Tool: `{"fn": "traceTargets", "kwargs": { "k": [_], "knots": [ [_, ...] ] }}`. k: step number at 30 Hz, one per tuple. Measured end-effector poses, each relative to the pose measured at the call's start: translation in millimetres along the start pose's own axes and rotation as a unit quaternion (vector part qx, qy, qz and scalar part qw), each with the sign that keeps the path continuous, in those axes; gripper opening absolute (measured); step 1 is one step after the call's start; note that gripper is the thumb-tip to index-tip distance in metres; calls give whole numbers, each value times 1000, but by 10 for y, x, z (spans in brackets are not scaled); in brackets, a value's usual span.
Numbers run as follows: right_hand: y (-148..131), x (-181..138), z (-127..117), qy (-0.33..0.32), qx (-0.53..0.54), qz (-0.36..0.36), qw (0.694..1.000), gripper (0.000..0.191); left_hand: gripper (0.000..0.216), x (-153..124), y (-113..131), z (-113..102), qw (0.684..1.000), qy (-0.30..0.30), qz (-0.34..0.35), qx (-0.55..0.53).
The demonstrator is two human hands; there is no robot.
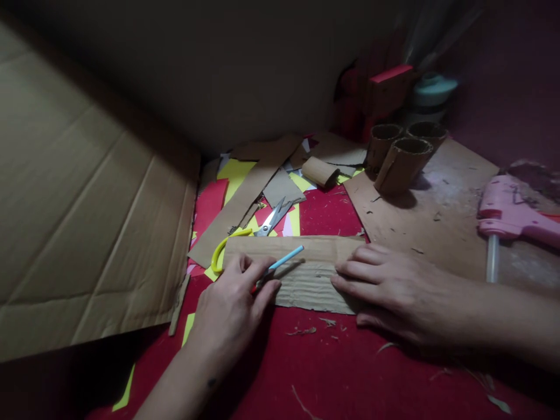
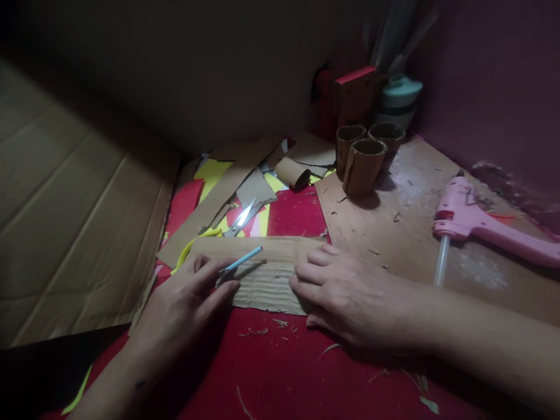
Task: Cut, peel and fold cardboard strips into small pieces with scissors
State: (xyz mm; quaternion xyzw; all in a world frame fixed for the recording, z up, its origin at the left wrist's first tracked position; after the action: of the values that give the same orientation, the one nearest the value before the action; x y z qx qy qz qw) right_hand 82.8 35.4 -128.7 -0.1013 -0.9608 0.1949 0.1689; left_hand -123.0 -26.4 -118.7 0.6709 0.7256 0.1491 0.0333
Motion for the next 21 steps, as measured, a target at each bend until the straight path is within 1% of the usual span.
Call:
{"fn": "traceTargets", "kwargs": {
  "k": [4, 7, 9, 11, 13, 15, 17, 21],
  "knots": [
    [5, 2, 5, -1, -1, 1, 1000, 26, 25, 9, -28, 37, 1000, 4, 25, -7],
    [10, 2, 10, 0, -2, 5, 1000, 28, 26, -2, 5, 78, 997, 8, 72, -35],
    [7, 6, 8, 2, -3, 6, 1000, 28, 32, -28, 47, 120, 992, -2, 112, -50],
    [3, 9, 11, -6, -6, 7, 1000, 27, 38, -62, 88, 161, 988, -15, 147, -53],
    [5, 10, 20, -21, -10, 14, 1000, 28, 40, -89, 118, 182, 985, -17, 169, -39],
    [11, 8, 24, -26, -15, 20, 999, 29, 40, -104, 138, 187, 983, -10, 181, -13],
    [14, 3, 21, -19, -21, 17, 999, 29, 39, -113, 153, 190, 982, -11, 187, 3],
    [-4, -3, 13, -1, -25, -9, 1000, 30, 39, -112, 163, 200, 984, -46, 173, -18]
  ]
}}
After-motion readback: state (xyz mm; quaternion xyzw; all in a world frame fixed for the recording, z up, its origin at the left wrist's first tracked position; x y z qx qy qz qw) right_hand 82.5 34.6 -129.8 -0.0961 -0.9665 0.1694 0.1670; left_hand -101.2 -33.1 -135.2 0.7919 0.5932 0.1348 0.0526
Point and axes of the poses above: each hand's wrist, its own x-axis towards the middle knuckle, its own z-axis out of the palm, y = z × x, the point moved 5 cm from there along x, towards the middle knuckle, and after that the axes turned 8 degrees about y, right-handed, at the moved point
